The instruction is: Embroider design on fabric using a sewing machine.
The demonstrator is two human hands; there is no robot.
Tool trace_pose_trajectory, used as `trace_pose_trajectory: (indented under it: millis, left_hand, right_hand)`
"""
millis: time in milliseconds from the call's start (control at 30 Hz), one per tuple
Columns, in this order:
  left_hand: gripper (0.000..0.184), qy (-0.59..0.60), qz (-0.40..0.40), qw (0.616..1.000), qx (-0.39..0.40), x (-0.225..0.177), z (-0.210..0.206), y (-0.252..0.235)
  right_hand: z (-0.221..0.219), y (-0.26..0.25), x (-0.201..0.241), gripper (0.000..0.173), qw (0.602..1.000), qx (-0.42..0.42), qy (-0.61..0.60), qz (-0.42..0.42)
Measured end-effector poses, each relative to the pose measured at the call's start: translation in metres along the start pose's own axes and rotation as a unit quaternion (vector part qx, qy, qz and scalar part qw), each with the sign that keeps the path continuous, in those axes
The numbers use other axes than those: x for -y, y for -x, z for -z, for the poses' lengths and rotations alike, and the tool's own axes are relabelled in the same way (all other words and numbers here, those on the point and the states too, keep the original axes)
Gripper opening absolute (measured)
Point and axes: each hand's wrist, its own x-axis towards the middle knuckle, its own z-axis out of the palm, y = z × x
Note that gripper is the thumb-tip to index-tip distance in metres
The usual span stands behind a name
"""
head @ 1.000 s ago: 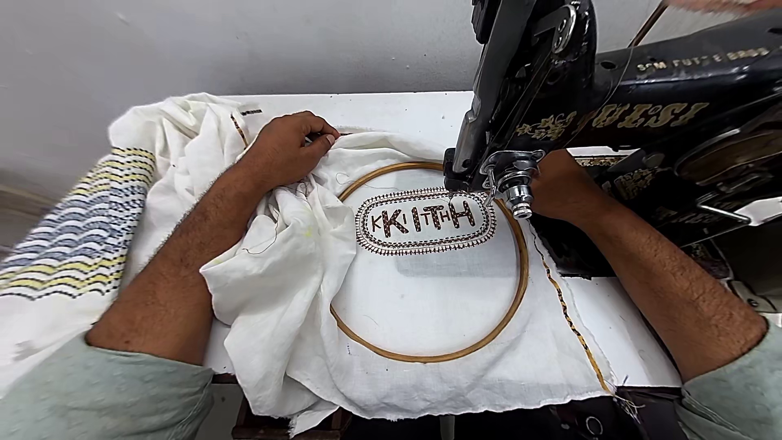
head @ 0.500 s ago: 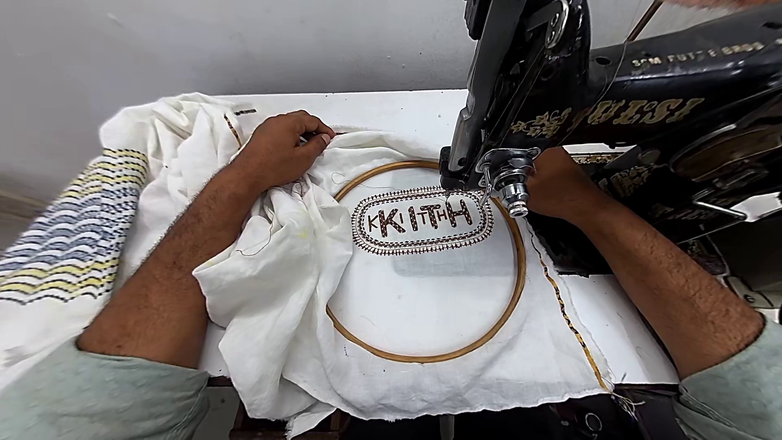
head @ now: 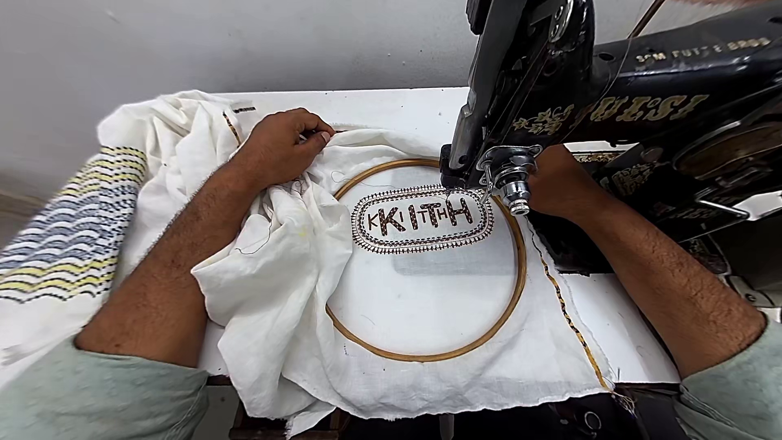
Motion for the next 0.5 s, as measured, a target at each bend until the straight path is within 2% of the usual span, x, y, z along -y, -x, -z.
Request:
trace_pose_trajectory:
  millis: [500]
  left_hand:
    - [0.032, -0.008, 0.001, 1.0, 0.004, -0.0012, 0.0006, 0.0002]
  right_hand:
    - [0.001, 0.0009, 0.0028, 0.018, 1.0, 0.001, 0.001, 0.009]
